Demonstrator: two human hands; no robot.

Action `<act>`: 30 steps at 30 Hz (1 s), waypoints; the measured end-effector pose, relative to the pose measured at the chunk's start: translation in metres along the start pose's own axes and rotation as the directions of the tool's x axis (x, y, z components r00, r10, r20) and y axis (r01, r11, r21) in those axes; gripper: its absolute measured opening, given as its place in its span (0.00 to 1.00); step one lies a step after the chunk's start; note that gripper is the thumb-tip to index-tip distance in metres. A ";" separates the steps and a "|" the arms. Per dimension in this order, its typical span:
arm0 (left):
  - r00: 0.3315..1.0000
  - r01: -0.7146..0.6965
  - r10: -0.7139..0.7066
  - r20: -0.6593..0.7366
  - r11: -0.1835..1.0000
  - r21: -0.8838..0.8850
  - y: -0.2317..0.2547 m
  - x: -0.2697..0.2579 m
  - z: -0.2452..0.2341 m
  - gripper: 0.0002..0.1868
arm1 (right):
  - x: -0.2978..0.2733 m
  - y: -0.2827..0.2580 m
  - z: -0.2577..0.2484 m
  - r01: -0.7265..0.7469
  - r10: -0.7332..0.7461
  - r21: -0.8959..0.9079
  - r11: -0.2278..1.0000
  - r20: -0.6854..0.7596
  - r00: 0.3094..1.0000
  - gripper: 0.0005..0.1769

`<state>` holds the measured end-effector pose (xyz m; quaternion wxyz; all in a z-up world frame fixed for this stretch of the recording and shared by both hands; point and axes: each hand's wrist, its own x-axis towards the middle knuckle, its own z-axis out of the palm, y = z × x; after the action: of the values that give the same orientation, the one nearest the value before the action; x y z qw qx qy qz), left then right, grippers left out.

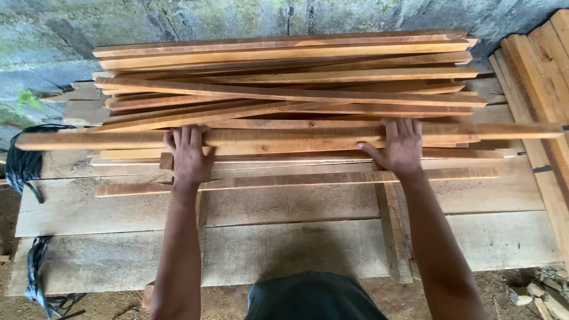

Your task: Organizing and stacking long wooden slats on a workbench or storage area.

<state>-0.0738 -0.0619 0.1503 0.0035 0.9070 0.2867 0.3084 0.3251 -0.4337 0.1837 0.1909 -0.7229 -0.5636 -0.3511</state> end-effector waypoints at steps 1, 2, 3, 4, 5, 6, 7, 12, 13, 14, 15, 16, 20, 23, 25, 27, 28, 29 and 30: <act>1.000 0.003 -0.003 0.001 1.000 0.000 0.007 -0.006 -0.007 0.27 | -0.006 -0.002 -0.001 0.002 -0.002 0.002 1.000 0.002 1.000 0.37; 0.999 0.015 -0.010 0.045 0.993 -0.118 0.014 -0.013 -0.013 0.30 | -0.012 -0.004 -0.002 -0.020 0.020 0.007 1.000 0.016 1.000 0.37; 0.996 0.035 -0.014 0.091 0.972 -0.231 0.020 -0.021 -0.021 0.37 | -0.019 -0.008 -0.003 -0.042 0.042 0.016 0.999 0.031 0.999 0.37; 0.995 0.041 -0.020 0.095 0.972 -0.230 0.018 -0.032 -0.015 0.37 | -0.033 -0.009 0.003 -0.040 0.040 0.021 0.999 0.036 0.999 0.37; 0.996 0.030 -0.015 0.089 0.986 -0.165 0.017 -0.041 -0.009 0.34 | -0.047 -0.009 0.008 -0.052 0.051 0.013 0.999 0.052 0.997 0.36; 0.997 0.019 -0.011 0.082 0.995 -0.100 0.016 -0.050 -0.002 0.32 | -0.061 -0.009 0.013 -0.063 0.062 0.005 0.998 0.067 0.996 0.36; 0.996 0.019 -0.010 0.086 0.995 -0.103 0.014 -0.062 -0.002 0.32 | -0.073 -0.012 0.016 -0.065 0.065 0.004 0.998 0.071 0.995 0.36; 0.997 0.032 -0.027 0.068 0.997 -0.066 0.036 -0.094 -0.017 0.29 | -0.103 -0.041 -0.001 -0.126 0.118 0.034 0.991 0.181 0.976 0.34; 0.997 0.035 -0.031 0.072 0.997 -0.064 0.030 -0.105 -0.001 0.29 | -0.109 -0.043 0.005 -0.126 0.117 0.038 0.991 0.185 0.976 0.34; 0.996 0.050 -0.044 0.082 0.996 -0.078 0.024 -0.117 0.015 0.30 | -0.115 -0.045 0.010 -0.136 0.124 0.046 0.990 0.207 0.970 0.34; 0.994 0.063 -0.055 0.090 0.994 -0.093 0.018 -0.127 0.032 0.31 | -0.120 -0.046 0.015 -0.147 0.132 0.051 0.988 0.228 0.965 0.35; 0.994 0.064 -0.055 0.091 0.994 -0.092 0.020 -0.128 0.030 0.31 | -0.126 -0.047 0.022 -0.147 0.132 0.052 0.988 0.229 0.964 0.35; 0.996 0.064 -0.050 0.078 0.979 -0.195 0.018 -0.124 0.041 0.30 | -0.147 -0.038 0.050 -0.188 0.154 0.082 0.979 0.314 0.937 0.33; 0.995 0.070 -0.053 0.089 0.977 -0.201 0.009 -0.129 0.051 0.30 | -0.156 -0.038 0.058 -0.219 0.168 0.110 0.970 0.352 0.921 0.34; 0.994 0.067 -0.047 0.100 0.977 -0.202 0.002 -0.136 0.064 0.30 | -0.154 -0.044 0.057 -0.245 0.184 0.119 0.962 0.378 0.907 0.35; 0.993 0.028 -0.002 0.117 0.975 -0.218 -0.006 -0.145 0.084 0.27 | -0.148 -0.056 0.053 -0.247 0.183 0.118 0.962 0.392 0.902 0.32; 0.993 0.025 0.001 0.119 0.975 -0.219 0.000 -0.144 0.079 0.27 | -0.149 -0.057 0.053 -0.250 0.186 0.117 0.961 0.392 0.901 0.32; 0.992 0.037 -0.011 0.126 0.978 -0.205 0.005 -0.144 0.075 0.26 | -0.149 -0.059 0.054 -0.238 0.180 0.109 0.965 0.379 0.907 0.31; 0.991 0.049 -0.024 0.132 0.980 -0.191 0.010 -0.144 0.069 0.26 | -0.149 -0.062 0.054 -0.225 0.174 0.101 0.969 0.367 0.914 0.31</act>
<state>-0.1222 -0.1339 0.0158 0.1162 0.9149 0.2712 0.2755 0.2648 -0.4804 0.0319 0.1718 -0.8129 -0.5352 -0.1527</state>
